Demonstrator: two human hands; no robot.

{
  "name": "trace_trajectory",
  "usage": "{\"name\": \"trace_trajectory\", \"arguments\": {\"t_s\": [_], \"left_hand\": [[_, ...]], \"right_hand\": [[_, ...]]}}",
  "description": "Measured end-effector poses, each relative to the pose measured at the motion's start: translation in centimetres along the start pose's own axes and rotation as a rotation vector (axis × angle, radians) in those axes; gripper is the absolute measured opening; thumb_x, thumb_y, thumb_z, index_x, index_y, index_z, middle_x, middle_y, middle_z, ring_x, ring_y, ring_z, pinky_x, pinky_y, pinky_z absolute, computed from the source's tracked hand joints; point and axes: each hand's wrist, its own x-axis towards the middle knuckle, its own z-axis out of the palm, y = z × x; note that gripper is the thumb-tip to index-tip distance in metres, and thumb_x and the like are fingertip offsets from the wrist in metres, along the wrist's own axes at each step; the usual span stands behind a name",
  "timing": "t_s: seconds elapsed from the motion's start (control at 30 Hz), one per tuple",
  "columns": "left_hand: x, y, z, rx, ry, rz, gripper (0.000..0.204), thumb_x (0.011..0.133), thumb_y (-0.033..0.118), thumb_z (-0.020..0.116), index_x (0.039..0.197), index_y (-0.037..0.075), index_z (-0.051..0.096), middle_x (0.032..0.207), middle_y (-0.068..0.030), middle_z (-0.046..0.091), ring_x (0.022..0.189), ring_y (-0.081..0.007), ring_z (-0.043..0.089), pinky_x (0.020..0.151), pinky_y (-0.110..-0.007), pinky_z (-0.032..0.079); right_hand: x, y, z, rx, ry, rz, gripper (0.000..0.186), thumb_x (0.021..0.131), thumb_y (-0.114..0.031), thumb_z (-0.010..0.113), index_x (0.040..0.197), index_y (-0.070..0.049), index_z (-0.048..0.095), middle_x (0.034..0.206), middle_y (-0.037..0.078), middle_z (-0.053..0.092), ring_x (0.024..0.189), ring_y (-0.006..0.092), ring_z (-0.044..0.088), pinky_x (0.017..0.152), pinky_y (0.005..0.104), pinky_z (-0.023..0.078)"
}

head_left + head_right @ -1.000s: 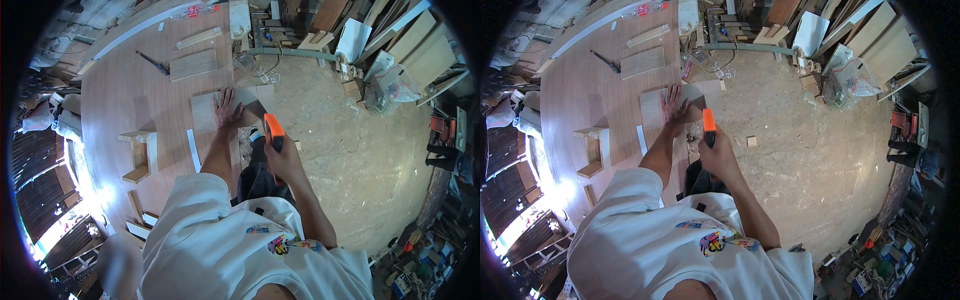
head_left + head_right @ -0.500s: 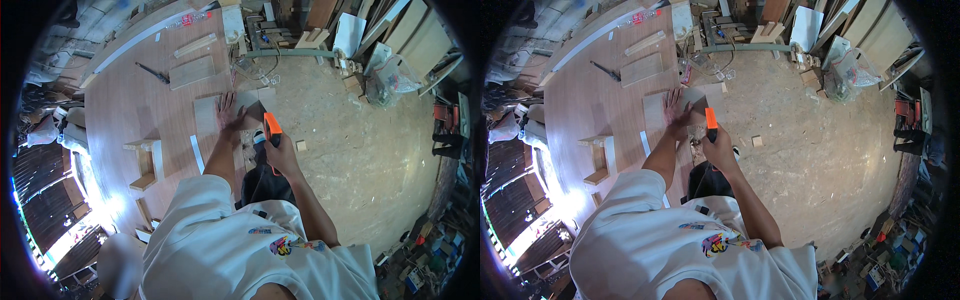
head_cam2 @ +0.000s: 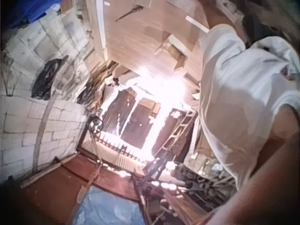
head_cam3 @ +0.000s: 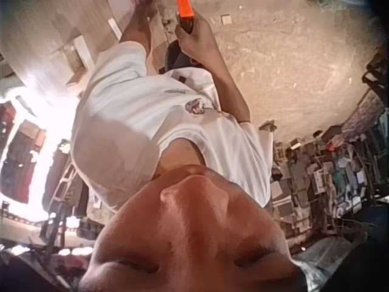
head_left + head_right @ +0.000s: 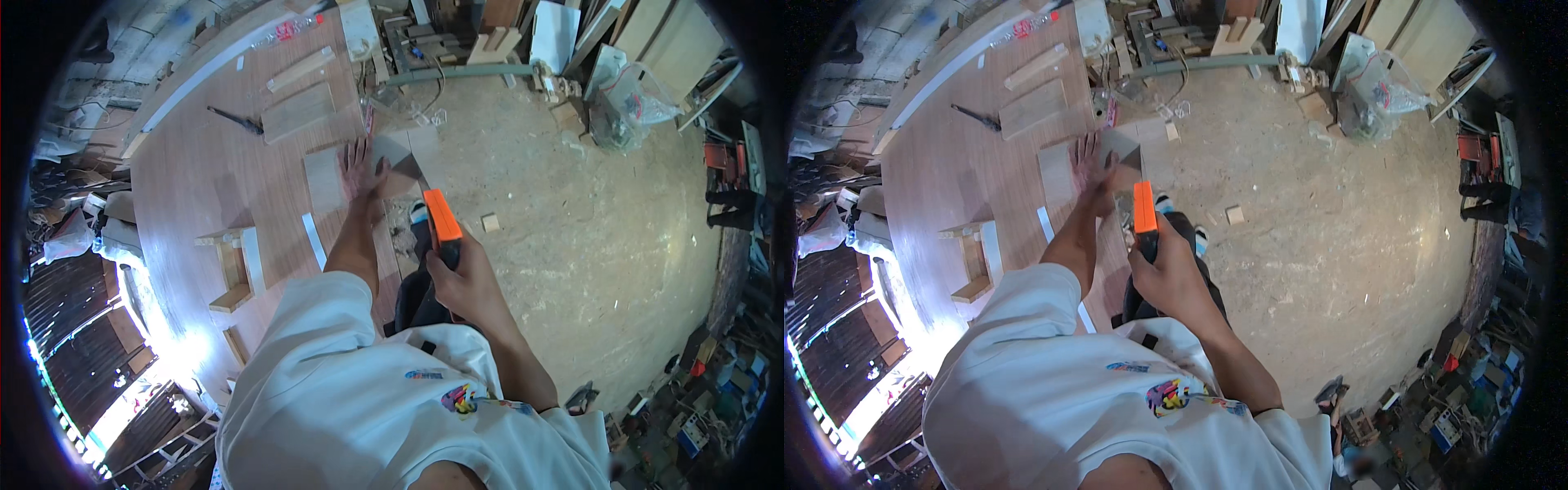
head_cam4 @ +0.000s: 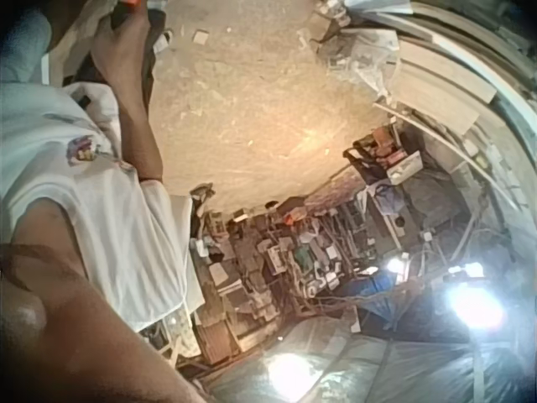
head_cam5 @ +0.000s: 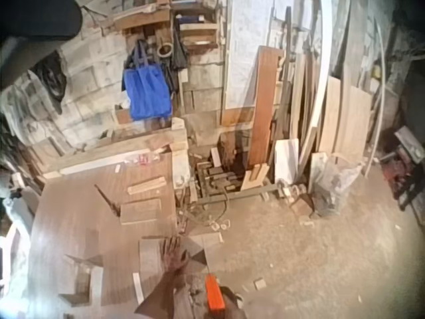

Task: The person is sawing a piece of wood as part of a woodworking project.

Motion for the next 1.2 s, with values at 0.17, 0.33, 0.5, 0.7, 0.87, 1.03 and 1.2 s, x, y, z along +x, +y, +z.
{"name": "trace_trajectory", "arguments": {"t_s": [0.17, 0.33, 0.5, 0.7, 0.87, 1.03, 1.2], "left_hand": [[1.3, 1.5, -1.5, -0.033, -0.015, -0.011, 0.069, 0.086, 0.047, 0.052, 0.145, 0.014, 0.038, 0.143, -0.0079, 0.044, 0.137, -0.0274, 0.034, 0.116, -0.051, 0.015], [1.9, 3.3, -1.3, -0.004, 0.002, -0.023, 0.069, 0.087, 0.047, 0.052, 0.146, 0.014, 0.036, 0.144, -0.0094, 0.044, 0.138, -0.0287, 0.033, 0.117, -0.051, 0.013], [0.3, 1.1, -0.8, -0.002, -0.035, -0.063, 0.069, 0.086, 0.047, 0.053, 0.145, 0.013, 0.038, 0.146, -0.0097, 0.042, 0.138, -0.0299, 0.033, 0.117, -0.051, 0.011], [1.0, -1.5, 0.3, 0.033, -0.024, -0.065, 0.072, 0.086, 0.046, 0.055, 0.147, 0.015, 0.034, 0.149, -0.0101, 0.038, 0.14, -0.0306, 0.03, 0.116, -0.053, 0.01], [0.8, -2.6, -2.3, -0.026, -0.115, 0.192, 0.094, 0.079, 0.062, 0.058, 0.147, 0.004, 0.028, 0.153, -0.0157, 0.028, 0.143, -0.0298, 0.024, 0.116, -0.055, 0.01], [0.4, -2.8, -4.5, 0.032, -0.321, 0.483, 0.12, 0.062, 0.079, 0.06, 0.146, 0.0, 0.026, 0.155, -0.0162, 0.024, 0.144, -0.0299, 0.021, 0.115, -0.059, 0.008], [0.9, -1.7, -4.5, 0.086, -0.303, 0.46, 0.132, 0.05, 0.085, 0.062, 0.146, 0.001, 0.027, 0.154, -0.0151, 0.025, 0.145, -0.0299, 0.02, 0.113, -0.063, 0.008]], "right_hand": [[0.3, 2.9, 0.9, -0.013, 0.089, -0.22, 0.004, 0.083, -0.001, 0.053, 0.085, -0.001, 0.05, 0.068, 0.002, 0.049, 0.063, 0.0077, 0.048, 0.055, 0.0273, 0.041], [3.3, 4.2, 1.4, -0.012, 0.128, -0.222, 0.004, 0.083, -0.001, 0.053, 0.086, 0.0, 0.051, 0.063, 0.001, 0.048, 0.058, 0.0085, 0.047, 0.051, 0.0285, 0.04], [-2.4, 1.1, -0.1, -0.002, 0.017, -0.174, 0.028, 0.082, 0.001, 0.054, 0.11, 0.004, 0.055, 0.082, 0.013, 0.062, 0.079, 0.0162, 0.058, 0.073, 0.0308, 0.046], [-1.7, 0.2, -0.8, 0.122, -0.049, 0.017, 0.012, 0.081, 0.001, 0.053, 0.093, 0.001, 0.053, 0.074, 0.007, 0.053, 0.073, 0.0133, 0.05, 0.068, 0.0296, 0.043], [-1.8, 1.0, 0.8, 0.171, -0.075, -0.009, 0.009, 0.08, 0.001, 0.053, 0.088, 0.001, 0.05, 0.071, 0.004, 0.048, 0.069, 0.0125, 0.047, 0.063, 0.0299, 0.04], [-1.6, -0.4, 0.2, 0.169, -0.091, 0.02, 0.011, 0.082, 0.002, 0.053, 0.093, 0.001, 0.051, 0.07, 0.001, 0.047, 0.064, 0.0093, 0.046, 0.057, 0.0269, 0.039], [-1.1, -0.7, 0.2, 0.16, -0.138, -0.005, 0.014, 0.084, 0.003, 0.052, 0.098, 0.0, 0.051, 0.065, -0.002, 0.046, 0.053, 0.0067, 0.046, 0.048, 0.0254, 0.036]]}}
